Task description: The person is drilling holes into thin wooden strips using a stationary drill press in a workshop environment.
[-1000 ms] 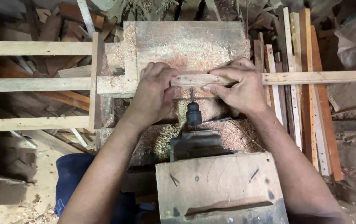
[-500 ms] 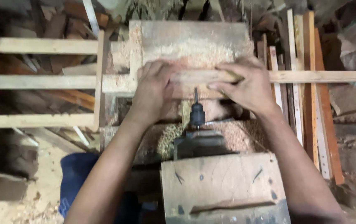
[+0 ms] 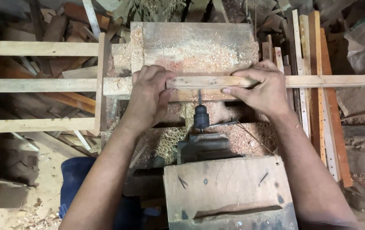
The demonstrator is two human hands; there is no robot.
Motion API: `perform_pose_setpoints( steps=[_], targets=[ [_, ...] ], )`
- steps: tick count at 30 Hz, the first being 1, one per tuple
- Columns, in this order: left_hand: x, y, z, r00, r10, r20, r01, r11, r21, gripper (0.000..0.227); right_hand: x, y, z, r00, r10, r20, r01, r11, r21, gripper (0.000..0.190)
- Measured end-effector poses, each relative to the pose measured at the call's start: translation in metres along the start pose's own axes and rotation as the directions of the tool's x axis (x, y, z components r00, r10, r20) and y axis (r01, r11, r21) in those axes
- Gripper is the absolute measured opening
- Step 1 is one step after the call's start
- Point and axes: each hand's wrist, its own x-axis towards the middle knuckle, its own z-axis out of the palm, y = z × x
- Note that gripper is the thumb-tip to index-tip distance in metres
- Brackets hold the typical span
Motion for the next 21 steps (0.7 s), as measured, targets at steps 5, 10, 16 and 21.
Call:
perform_pose_setpoints(
  steps=[5, 10, 16, 21],
  targets=[
    [-0.004, 0.002, -0.002, 1.0, 0.023, 0.002, -0.023, 1.0, -0.009, 0.027, 0.002, -0.017, -0.004, 0.999, 0.001, 0.038, -0.002, 1.0, 0.029, 0.038],
    [-0.003, 0.002, -0.004, 1.0, 0.008, 0.005, -0.008, 0.999, -0.054, 0.028, 0.001, -0.011, -0.001, 0.999, -0.015, 0.038, 0.014, 0.999, 0.037, 0.038],
    [-0.001, -0.025, 0.007, 0.995, 0.042, -0.092, -0.037, 0.998, 0.06, 0.028, 0.017, -0.012, -0.002, 0.999, -0.021, -0.041, 0.019, 0.998, -0.057, 0.042],
    [-0.008, -0.021, -0.008, 0.996, -0.088, -0.018, 0.088, 0.996, 0.011, 0.028, 0.014, -0.023, -0.018, 0.998, 0.003, 0.06, -0.001, 1.0, -0.022, 0.039]
  ],
)
